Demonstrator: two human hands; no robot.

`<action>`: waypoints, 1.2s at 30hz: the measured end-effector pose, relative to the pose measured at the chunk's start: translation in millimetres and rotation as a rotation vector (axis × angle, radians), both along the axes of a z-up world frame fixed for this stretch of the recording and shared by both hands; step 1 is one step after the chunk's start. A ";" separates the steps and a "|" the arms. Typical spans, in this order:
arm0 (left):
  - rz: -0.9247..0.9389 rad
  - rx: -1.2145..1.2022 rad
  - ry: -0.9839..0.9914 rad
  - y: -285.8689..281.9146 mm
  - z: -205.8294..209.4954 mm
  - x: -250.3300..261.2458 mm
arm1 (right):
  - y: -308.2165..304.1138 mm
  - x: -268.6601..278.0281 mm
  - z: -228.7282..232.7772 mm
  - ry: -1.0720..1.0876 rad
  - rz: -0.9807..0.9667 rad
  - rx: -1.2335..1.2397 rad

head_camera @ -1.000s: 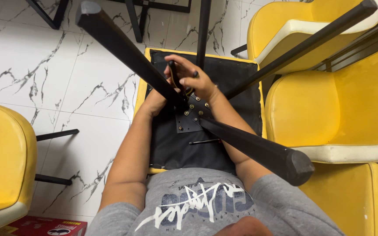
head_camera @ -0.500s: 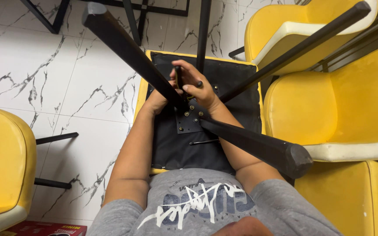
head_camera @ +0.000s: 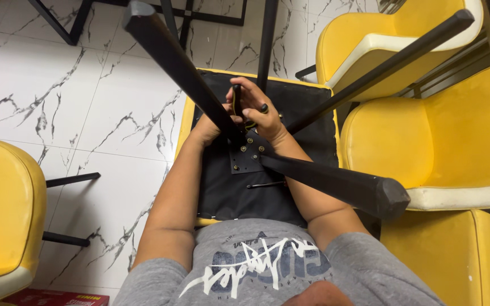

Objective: The person lies on the floor beneath an upturned table and attaches its legs to the underside. They first use pliers to work on the mounting plate, then drive screws into the plate with a screwdriver, holding parts steady with the other hand while fastening each leg.

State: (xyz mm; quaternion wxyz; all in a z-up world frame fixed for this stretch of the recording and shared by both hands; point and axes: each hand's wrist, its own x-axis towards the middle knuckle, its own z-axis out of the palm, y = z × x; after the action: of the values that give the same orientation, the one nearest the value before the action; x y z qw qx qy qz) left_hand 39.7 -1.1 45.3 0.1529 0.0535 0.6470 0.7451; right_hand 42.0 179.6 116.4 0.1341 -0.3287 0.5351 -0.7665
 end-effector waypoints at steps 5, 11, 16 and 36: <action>0.099 0.193 0.041 6.2 4.4 11.7 | -6.1 -22.0 3.6 -0.046 0.174 0.034; 0.149 0.250 0.049 1.9 3.4 16.5 | -14.5 -28.2 2.4 -0.068 0.189 0.050; 0.028 0.098 -0.031 -1.9 -7.0 1.8 | -3.0 -4.5 -2.5 -0.016 0.023 0.012; -0.052 0.144 -0.006 0.7 -24.5 -10.8 | 7.2 -15.5 -12.7 -0.105 0.071 -0.133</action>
State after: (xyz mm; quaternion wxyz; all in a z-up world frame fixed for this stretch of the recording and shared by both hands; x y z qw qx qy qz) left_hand 28.9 -0.3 20.9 0.1697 0.0788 0.5899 0.7855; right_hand 26.5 186.8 103.8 0.1671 -0.3150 0.4634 -0.8113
